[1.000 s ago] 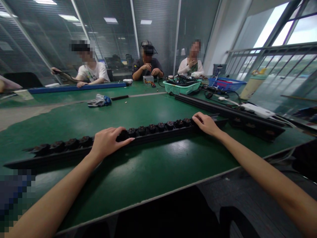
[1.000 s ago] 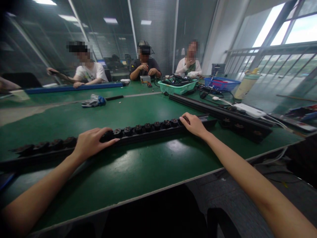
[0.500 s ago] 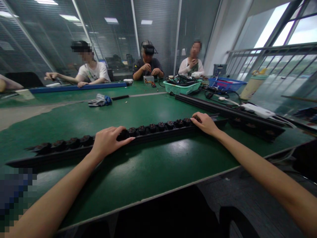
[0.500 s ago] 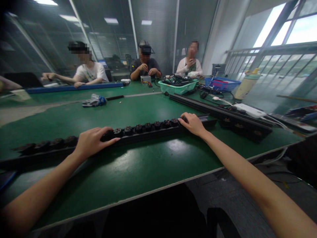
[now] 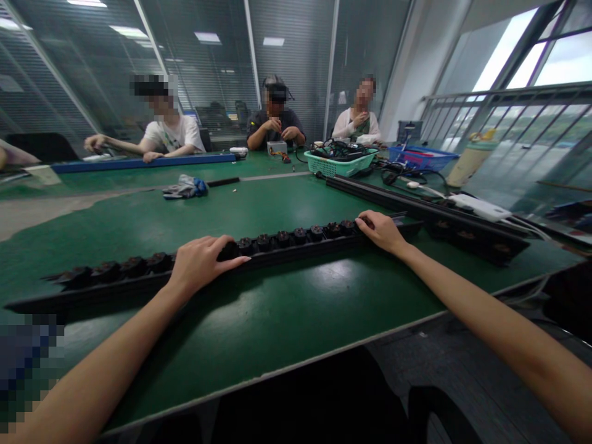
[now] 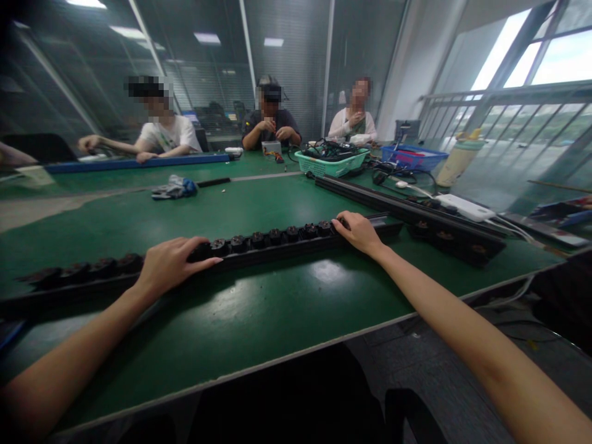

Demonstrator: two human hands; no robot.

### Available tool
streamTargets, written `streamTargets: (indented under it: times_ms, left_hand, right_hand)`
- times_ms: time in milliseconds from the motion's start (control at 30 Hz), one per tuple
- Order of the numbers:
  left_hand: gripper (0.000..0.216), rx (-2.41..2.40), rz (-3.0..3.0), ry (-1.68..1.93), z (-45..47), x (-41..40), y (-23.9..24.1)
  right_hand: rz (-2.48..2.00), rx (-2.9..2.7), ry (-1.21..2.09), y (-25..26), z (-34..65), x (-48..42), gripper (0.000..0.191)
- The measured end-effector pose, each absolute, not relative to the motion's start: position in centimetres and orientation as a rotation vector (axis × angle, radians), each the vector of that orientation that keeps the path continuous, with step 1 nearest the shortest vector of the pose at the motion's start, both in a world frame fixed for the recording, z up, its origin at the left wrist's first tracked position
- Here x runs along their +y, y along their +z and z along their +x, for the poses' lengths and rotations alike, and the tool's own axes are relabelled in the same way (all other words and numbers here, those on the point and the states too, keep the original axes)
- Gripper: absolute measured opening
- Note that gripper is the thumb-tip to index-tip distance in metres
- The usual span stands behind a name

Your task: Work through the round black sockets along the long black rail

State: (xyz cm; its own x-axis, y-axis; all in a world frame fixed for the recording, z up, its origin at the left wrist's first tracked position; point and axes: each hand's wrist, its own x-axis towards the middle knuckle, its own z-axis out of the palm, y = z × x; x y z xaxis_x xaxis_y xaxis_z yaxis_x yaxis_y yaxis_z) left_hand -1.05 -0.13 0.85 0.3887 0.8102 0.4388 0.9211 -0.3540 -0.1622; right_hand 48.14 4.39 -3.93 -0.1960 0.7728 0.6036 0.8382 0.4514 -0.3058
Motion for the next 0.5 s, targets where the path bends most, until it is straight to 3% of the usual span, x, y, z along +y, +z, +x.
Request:
streamTargets:
  times_ms: [233, 500]
  left_hand:
    - [0.077, -1.47, -2.265, -0.434, -1.27, 0.18, 0.51]
    - [0.077, -1.505, -2.28, -0.453, -1.24, 0.1, 0.49]
  right_hand:
    - [-1.377, -1.975, -0.09, -3.48, 47.66, 4.32, 0.051]
    - [-1.397, -1.92, -0.077, -3.39, 47.46, 4.06, 0.034]
